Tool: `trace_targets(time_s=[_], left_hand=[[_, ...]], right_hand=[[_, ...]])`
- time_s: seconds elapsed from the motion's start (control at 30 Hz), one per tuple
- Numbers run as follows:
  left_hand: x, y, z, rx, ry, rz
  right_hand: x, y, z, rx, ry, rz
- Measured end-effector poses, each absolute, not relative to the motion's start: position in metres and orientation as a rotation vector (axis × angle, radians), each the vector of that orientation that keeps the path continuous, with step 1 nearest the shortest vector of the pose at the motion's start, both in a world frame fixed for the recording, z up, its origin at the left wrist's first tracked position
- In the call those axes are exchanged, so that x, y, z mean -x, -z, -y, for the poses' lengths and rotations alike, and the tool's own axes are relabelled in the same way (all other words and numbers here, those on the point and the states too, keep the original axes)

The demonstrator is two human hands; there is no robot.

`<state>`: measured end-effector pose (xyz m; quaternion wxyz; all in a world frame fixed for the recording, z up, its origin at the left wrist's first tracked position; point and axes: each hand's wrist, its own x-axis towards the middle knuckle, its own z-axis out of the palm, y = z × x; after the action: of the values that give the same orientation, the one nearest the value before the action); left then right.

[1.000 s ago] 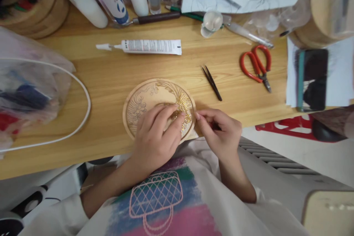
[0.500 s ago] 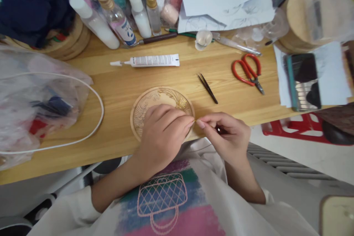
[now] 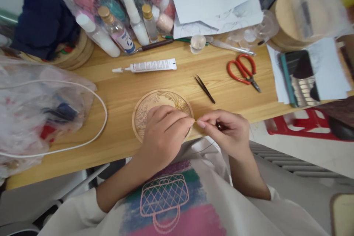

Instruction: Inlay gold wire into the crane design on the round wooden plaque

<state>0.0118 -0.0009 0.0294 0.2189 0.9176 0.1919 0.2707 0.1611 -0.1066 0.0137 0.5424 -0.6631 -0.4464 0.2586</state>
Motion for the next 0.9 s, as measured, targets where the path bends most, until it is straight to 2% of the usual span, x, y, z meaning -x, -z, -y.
trace_targets(time_s=[0.37, 0.63, 0.9], left_hand=[[-0.012, -0.035, -0.004, -2.2, -0.67, -0.564], [0.003, -0.009, -0.002, -2.574, -0.708, -0.705], [0.008, 0.004, 0.01, -2.622, -0.714, -0.758]], right_hand=[[-0.165, -0.017, 0.099, 1.561, -0.535, 1.143], [-0.17, 0.007, 0.097, 1.669, -0.495, 1.191], [-0.165, 0.013, 0.099, 1.763, -0.377, 1.341]])
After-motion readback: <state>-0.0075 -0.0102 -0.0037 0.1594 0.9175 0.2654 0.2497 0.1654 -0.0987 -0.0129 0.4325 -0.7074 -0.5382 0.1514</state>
